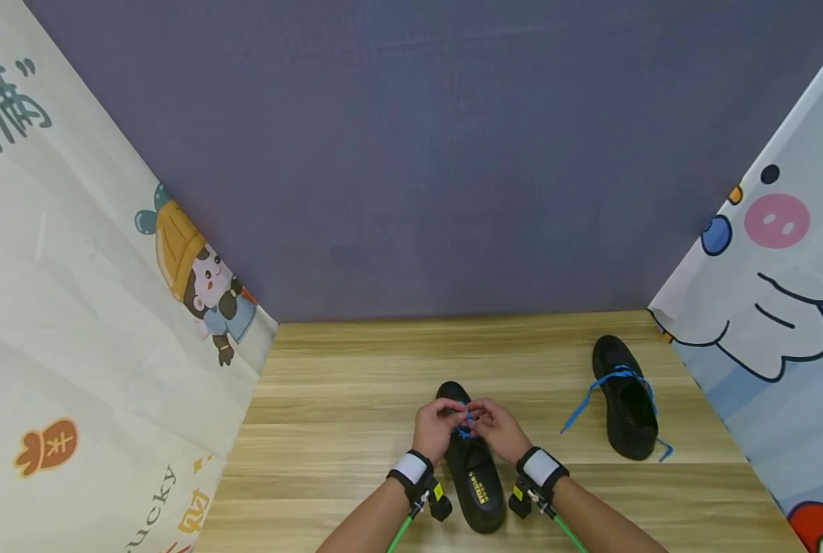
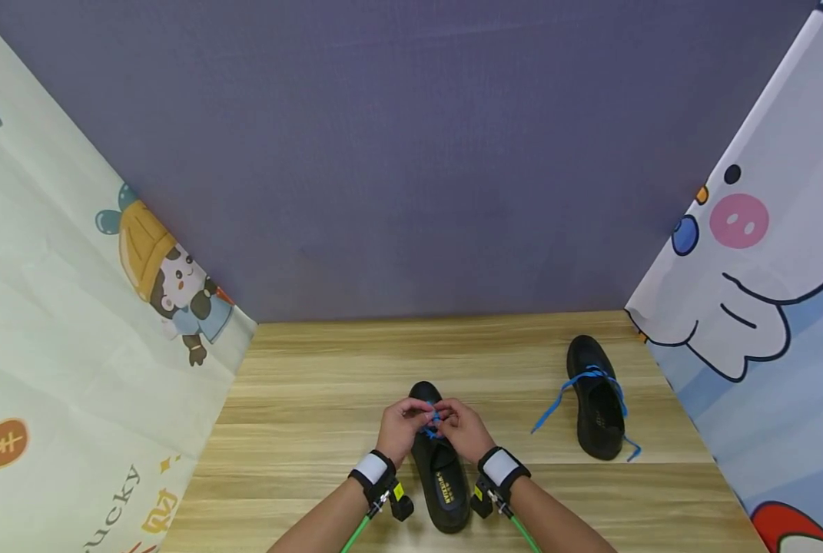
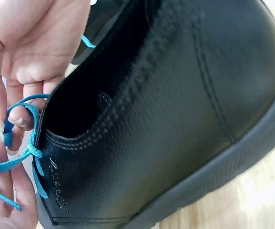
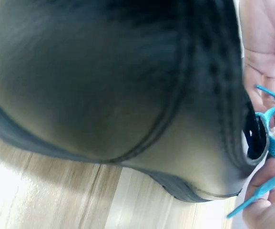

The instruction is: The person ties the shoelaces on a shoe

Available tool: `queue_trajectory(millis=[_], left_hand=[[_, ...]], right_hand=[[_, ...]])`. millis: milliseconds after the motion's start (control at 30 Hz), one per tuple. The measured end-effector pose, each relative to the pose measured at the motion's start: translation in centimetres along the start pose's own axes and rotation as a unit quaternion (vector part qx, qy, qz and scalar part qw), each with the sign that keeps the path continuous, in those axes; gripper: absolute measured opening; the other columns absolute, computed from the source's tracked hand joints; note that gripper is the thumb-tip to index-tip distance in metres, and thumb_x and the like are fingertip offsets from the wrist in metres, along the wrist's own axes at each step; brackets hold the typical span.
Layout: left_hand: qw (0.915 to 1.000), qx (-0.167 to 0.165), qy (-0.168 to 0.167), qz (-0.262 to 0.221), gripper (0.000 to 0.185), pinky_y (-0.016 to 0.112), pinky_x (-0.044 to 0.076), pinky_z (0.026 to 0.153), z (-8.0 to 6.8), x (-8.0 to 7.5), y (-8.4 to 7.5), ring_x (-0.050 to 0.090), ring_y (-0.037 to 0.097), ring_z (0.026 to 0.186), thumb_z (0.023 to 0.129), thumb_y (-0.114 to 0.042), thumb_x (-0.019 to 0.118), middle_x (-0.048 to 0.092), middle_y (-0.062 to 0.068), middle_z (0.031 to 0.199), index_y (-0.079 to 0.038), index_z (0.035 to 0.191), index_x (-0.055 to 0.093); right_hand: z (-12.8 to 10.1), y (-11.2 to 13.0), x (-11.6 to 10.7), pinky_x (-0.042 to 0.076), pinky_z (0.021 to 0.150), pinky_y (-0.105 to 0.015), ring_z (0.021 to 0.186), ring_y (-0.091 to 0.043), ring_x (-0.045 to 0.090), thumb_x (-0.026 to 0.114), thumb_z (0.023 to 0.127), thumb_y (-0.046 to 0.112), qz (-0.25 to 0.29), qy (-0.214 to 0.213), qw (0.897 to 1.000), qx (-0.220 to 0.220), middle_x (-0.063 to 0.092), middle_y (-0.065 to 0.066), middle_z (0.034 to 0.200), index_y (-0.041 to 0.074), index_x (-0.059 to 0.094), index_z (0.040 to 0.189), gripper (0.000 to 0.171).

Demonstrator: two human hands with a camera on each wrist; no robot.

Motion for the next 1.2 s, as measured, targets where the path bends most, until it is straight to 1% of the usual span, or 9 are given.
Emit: queue_trajectory(millis=[133, 233, 367, 500, 600, 767, 1000, 1100, 1200], left_hand=[[0.9989, 0.016, 0.003, 0.044, 0.006, 0.024, 0.054, 0.069, 0.0, -0.1, 0.0, 0.066, 0.012, 0.079, 0.085, 0.005, 0.074, 0.072, 0.014, 0.093, 0.004, 0.092, 0.073], [0.9978, 0.018, 0.005, 0.063, 0.006, 0.021, 0.052, 0.068, -0.1, -0.2, -0.1, 0.065, 0.012, 0.08, 0.085, 0.004, 0.074, 0.072, 0.013, 0.093, 0.002, 0.091, 0.073], [0.9971, 0.025, 0.003, 0.072, 0.006, 0.022, 0.052, 0.068, -0.2, -0.1, -0.1, 0.066, 0.016, 0.081, 0.085, 0.005, 0.074, 0.072, 0.013, 0.093, 0.002, 0.09, 0.073], [0.9957, 0.031, 0.001, 0.087, 0.006, 0.022, 0.052, 0.069, -0.1, 0.1, -0.2, 0.067, 0.016, 0.081, 0.085, 0.004, 0.075, 0.072, 0.013, 0.092, 0.001, 0.089, 0.074], [0.995, 0.029, 0.003, 0.096, 0.007, 0.022, 0.052, 0.069, -0.1, 0.1, -0.3, 0.066, 0.014, 0.081, 0.084, 0.004, 0.075, 0.072, 0.012, 0.091, 0.0, 0.089, 0.074], [0.9938, 0.03, 0.005, 0.107, 0.008, 0.023, 0.052, 0.07, 0.0, 0.0, -0.3, 0.066, 0.013, 0.081, 0.085, 0.003, 0.075, 0.072, 0.01, 0.09, -0.001, 0.092, 0.074], [0.9931, 0.033, 0.006, 0.112, 0.023, 0.022, 0.052, 0.072, 0.2, -0.1, -0.1, 0.066, 0.012, 0.081, 0.084, 0.002, 0.076, 0.072, 0.01, 0.091, 0.001, 0.107, 0.075], [0.9941, 0.03, 0.005, 0.104, 0.02, 0.022, 0.054, 0.071, 0.1, -0.1, -0.1, 0.067, 0.012, 0.081, 0.084, 0.005, 0.075, 0.073, 0.011, 0.091, 0.004, 0.104, 0.075], [0.9946, 0.023, 0.003, 0.101, 0.013, 0.023, 0.054, 0.07, 0.2, -0.1, 0.0, 0.068, 0.014, 0.081, 0.083, 0.005, 0.075, 0.074, 0.012, 0.091, 0.006, 0.096, 0.075]], right_hand=[[-0.1, -0.2, -0.2, 0.054, 0.074, -0.027, 0.086, -0.02, 0.064, 0.067, 0.09, -0.004, 0.006, 0.016, 1.0, -0.011, 0.063, -0.02, 0.106, -0.01, 0.051, 0.125, 0.039], [-0.1, -0.6, -0.2, 0.053, 0.072, -0.025, 0.085, -0.015, 0.063, 0.073, 0.087, -0.002, -0.006, 0.019, 0.999, -0.044, 0.066, -0.014, 0.101, -0.008, 0.051, 0.123, 0.043], [0.0, -1.0, -0.2, 0.05, 0.068, -0.025, 0.082, -0.01, 0.061, 0.076, 0.083, -0.005, -0.046, 0.005, 0.993, -0.105, 0.068, -0.005, 0.09, -0.007, 0.05, 0.118, 0.044], [0.1, -1.0, -0.1, 0.049, 0.07, -0.027, 0.082, -0.011, 0.061, 0.076, 0.082, -0.005, -0.093, -0.015, 0.99, -0.106, 0.068, 0.0, 0.087, -0.003, 0.05, 0.115, 0.042], [0.1, -1.0, 0.0, 0.05, 0.072, -0.028, 0.083, -0.013, 0.063, 0.076, 0.083, -0.004, -0.142, -0.03, 0.982, -0.119, 0.068, 0.0, 0.089, 0.002, 0.053, 0.11, 0.036], [-0.1, -1.2, 0.1, 0.05, 0.071, -0.029, 0.086, -0.013, 0.062, 0.077, 0.083, -0.004, -0.219, -0.06, 0.957, -0.18, 0.065, 0.003, 0.094, 0.013, 0.058, 0.101, 0.032], [-0.3, -1.3, 0.2, 0.052, 0.073, -0.031, 0.087, -0.012, 0.06, 0.082, 0.077, -0.006, -0.273, -0.096, 0.914, -0.283, 0.056, 0.004, 0.096, 0.015, 0.065, 0.095, 0.032], [-0.3, -1.5, 0.2, 0.05, 0.073, -0.031, 0.089, -0.012, 0.056, 0.084, 0.075, -0.005, -0.298, -0.105, 0.899, -0.305, 0.054, 0.005, 0.095, 0.016, 0.066, 0.094, 0.034], [-0.2, -1.5, 0.0, 0.048, 0.072, -0.031, 0.089, -0.013, 0.053, 0.085, 0.074, -0.004, -0.314, -0.11, 0.887, -0.319, 0.054, 0.004, 0.095, 0.015, 0.068, 0.094, 0.032]])
Point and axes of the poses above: each hand's wrist, its own z-axis towards the middle knuckle, its own x-axis out of the palm, y = z × x, the point moved 1 cm from there along z, towards the middle knuckle
